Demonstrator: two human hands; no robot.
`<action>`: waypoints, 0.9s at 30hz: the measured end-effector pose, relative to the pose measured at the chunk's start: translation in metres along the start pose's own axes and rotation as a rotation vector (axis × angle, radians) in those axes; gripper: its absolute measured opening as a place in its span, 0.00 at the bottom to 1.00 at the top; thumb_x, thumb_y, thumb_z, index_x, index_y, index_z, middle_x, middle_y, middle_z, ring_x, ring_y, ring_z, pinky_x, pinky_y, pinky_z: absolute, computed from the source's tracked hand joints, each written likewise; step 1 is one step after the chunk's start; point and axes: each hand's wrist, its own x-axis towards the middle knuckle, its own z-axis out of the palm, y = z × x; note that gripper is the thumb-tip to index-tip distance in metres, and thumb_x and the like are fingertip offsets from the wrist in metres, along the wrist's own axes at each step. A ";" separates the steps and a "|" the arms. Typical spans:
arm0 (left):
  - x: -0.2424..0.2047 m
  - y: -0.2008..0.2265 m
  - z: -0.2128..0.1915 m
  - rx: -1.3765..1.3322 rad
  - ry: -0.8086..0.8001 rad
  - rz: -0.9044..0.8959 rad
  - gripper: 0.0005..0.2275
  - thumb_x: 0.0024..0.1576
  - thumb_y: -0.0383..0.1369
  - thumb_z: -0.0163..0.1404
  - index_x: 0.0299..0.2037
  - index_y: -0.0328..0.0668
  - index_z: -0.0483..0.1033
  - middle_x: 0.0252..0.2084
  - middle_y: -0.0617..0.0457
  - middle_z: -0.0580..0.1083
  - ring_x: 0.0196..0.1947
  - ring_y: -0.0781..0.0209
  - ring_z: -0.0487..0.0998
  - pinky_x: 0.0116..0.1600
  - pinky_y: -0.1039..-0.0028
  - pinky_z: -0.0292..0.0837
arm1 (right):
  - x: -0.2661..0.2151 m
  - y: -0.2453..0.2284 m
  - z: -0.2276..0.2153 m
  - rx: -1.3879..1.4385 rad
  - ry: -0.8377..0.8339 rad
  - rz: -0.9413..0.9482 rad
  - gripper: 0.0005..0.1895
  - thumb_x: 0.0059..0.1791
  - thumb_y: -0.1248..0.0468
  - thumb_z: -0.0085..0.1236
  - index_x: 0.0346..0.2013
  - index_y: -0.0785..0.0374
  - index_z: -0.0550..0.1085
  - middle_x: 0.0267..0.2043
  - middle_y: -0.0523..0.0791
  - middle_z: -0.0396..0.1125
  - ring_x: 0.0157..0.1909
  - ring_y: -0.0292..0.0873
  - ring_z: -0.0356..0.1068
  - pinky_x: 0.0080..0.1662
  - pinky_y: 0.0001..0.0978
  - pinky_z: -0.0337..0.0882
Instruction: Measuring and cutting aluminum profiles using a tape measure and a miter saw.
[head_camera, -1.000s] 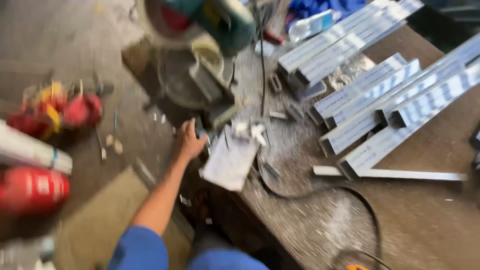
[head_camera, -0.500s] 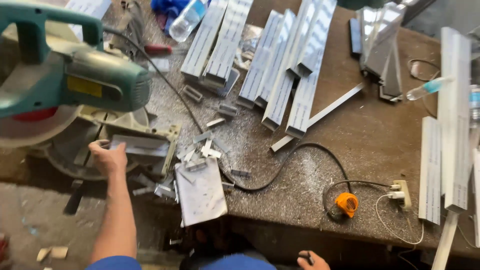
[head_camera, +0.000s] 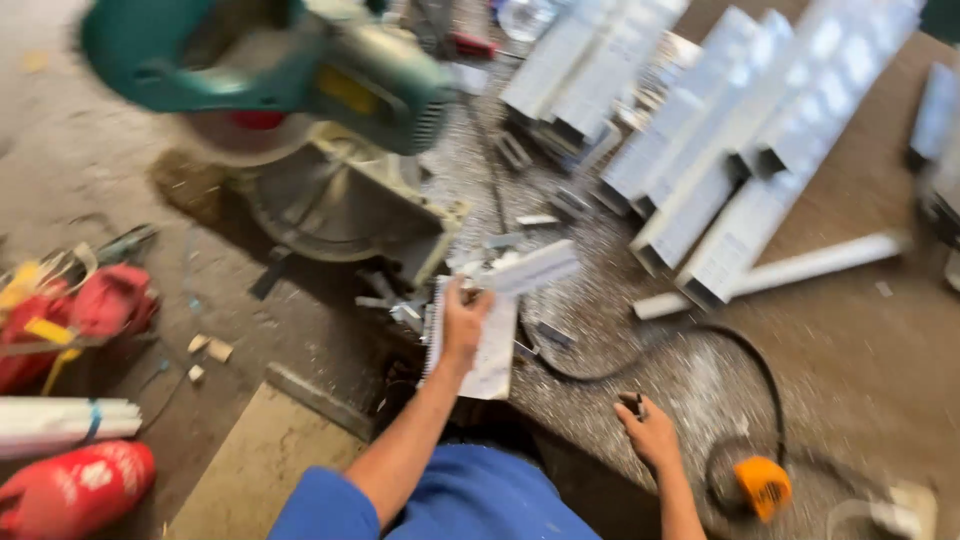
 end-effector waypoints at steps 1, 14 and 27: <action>0.005 0.001 0.004 0.208 -0.109 0.140 0.39 0.53 0.39 0.62 0.72 0.35 0.55 0.59 0.44 0.68 0.59 0.53 0.72 0.65 0.70 0.66 | 0.006 -0.024 -0.005 -0.010 0.033 -0.020 0.23 0.48 0.49 0.57 0.55 0.49 0.79 0.53 0.45 0.78 0.56 0.46 0.74 0.58 0.37 0.67; 0.171 0.111 -0.293 1.807 0.227 0.424 0.45 0.46 0.62 0.59 0.67 0.44 0.56 0.51 0.43 0.67 0.47 0.42 0.70 0.50 0.56 0.64 | 0.060 -0.167 0.122 0.169 0.299 -0.182 0.28 0.44 0.65 0.54 0.61 0.57 0.75 0.58 0.52 0.72 0.58 0.54 0.69 0.61 0.46 0.65; 0.263 0.127 -0.349 0.936 -0.921 -0.535 0.21 0.52 0.58 0.58 0.30 0.47 0.79 0.26 0.56 0.77 0.26 0.67 0.76 0.34 0.75 0.69 | -0.023 -0.400 0.361 0.501 0.295 -0.091 0.22 0.46 0.58 0.60 0.54 0.58 0.79 0.50 0.47 0.76 0.51 0.42 0.73 0.54 0.33 0.68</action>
